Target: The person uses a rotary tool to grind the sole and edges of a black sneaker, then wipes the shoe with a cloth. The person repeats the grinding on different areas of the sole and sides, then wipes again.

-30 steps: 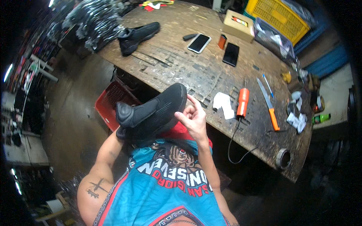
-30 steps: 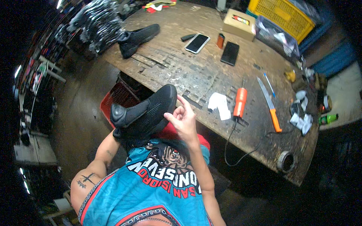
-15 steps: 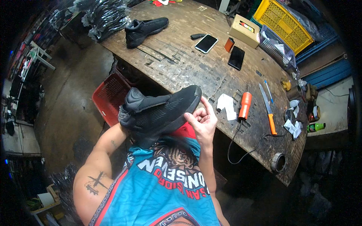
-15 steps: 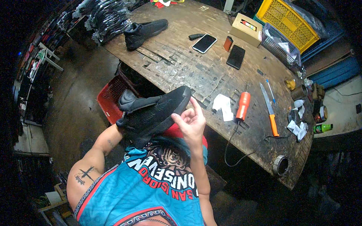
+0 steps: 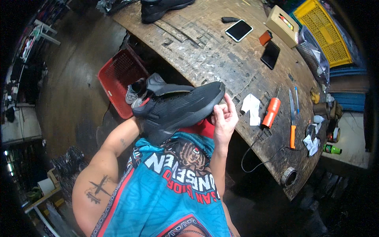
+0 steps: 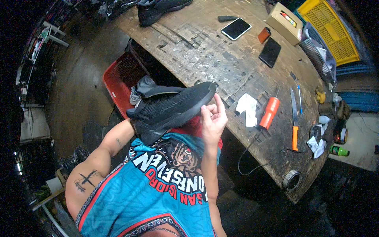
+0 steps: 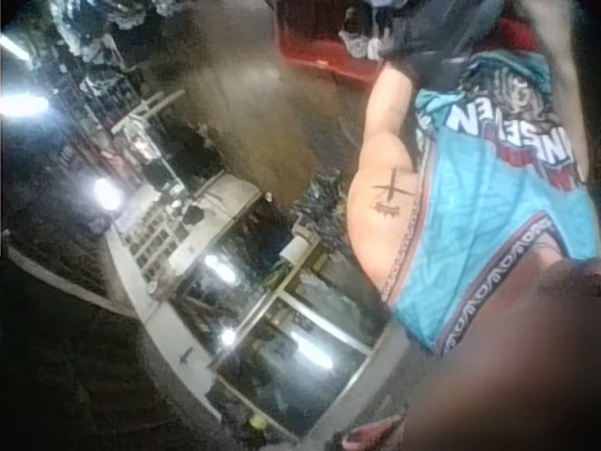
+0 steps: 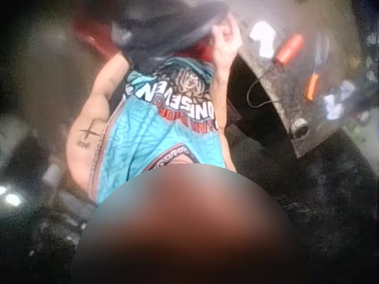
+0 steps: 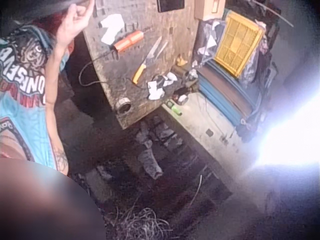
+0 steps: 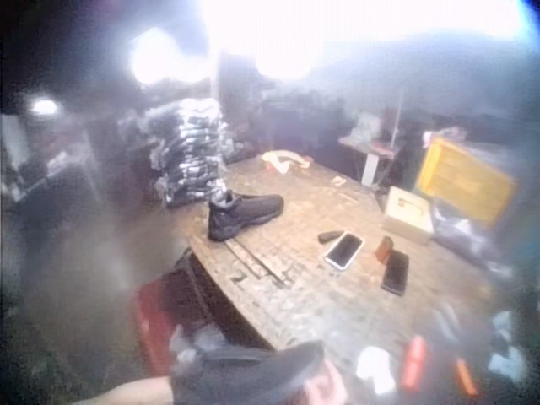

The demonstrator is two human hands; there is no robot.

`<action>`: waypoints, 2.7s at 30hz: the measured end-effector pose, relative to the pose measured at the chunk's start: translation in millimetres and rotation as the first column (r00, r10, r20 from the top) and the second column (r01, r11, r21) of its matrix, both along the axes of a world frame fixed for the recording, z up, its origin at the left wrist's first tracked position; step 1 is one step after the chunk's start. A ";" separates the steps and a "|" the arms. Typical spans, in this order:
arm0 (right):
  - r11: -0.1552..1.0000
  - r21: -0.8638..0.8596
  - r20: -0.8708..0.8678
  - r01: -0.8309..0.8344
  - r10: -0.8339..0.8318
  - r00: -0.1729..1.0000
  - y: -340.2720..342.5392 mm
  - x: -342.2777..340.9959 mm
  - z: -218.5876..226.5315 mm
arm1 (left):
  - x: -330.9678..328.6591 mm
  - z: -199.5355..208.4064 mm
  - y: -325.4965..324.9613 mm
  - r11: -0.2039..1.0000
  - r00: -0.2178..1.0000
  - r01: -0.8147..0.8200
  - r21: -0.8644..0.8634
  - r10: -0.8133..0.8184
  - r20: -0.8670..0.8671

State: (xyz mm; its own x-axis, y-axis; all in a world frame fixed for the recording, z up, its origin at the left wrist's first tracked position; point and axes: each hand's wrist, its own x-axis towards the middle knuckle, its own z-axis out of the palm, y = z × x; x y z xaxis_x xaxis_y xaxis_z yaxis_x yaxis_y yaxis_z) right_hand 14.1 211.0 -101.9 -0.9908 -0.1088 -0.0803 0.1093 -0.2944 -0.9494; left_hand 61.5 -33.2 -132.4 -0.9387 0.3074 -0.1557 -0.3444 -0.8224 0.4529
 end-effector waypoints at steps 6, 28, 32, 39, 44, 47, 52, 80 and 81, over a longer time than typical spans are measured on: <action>0.999 -0.045 0.004 -0.001 0.001 1.000 -8.0 -7.7 -4.3 | 0.3 -8.5 2.9 0.999 0.999 -0.042 0.012 0.042 0.016; 0.991 -0.102 -0.136 -0.086 0.072 0.988 8.3 6.0 20.3 | 21.0 -19.0 10.4 0.997 0.992 -0.071 -0.023 0.073 0.101; 0.985 -0.142 -0.117 -0.099 0.083 0.990 10.3 2.1 18.9 | 23.8 -19.1 9.8 0.996 0.990 -0.082 -0.018 0.084 0.115; 0.985 -0.153 -0.079 -0.080 0.068 0.995 6.9 -6.2 14.1 | 23.3 -16.3 8.1 0.994 0.989 -0.104 -0.028 0.106 0.107; 0.996 0.065 -0.028 -0.059 0.061 0.998 11.9 -7.5 13.1 | 22.5 -21.0 5.3 0.992 0.987 -0.122 -0.018 0.124 0.102; 0.997 0.020 -0.031 -0.081 0.081 0.996 6.5 -1.2 8.4 | 21.0 -20.0 7.6 0.989 0.986 -0.150 -0.012 0.150 0.073; 0.999 -0.035 -0.210 -0.023 0.015 0.978 -20.7 16.5 -18.4 | -6.4 -19.4 27.0 0.986 0.993 -0.117 0.117 0.118 -0.006; 0.962 0.156 -0.143 0.223 -0.201 0.969 42.3 -86.7 -18.3 | -50.3 46.3 123.0 -0.227 0.747 -0.607 -0.761 -0.489 -0.450; 0.937 0.225 -0.170 0.267 -0.233 0.958 43.3 -88.1 -21.7 | -47.7 44.9 125.7 -0.219 0.727 -0.625 -0.749 -0.513 -0.457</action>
State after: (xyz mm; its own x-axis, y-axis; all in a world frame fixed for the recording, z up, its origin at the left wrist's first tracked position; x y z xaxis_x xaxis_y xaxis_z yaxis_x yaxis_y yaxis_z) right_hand -74.0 254.3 -123.6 -0.9865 0.1495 0.0665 -0.0752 -0.0533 -0.9957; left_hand 13.8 92.5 -87.5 -0.9188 0.2849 0.2732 0.3925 0.7329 0.5557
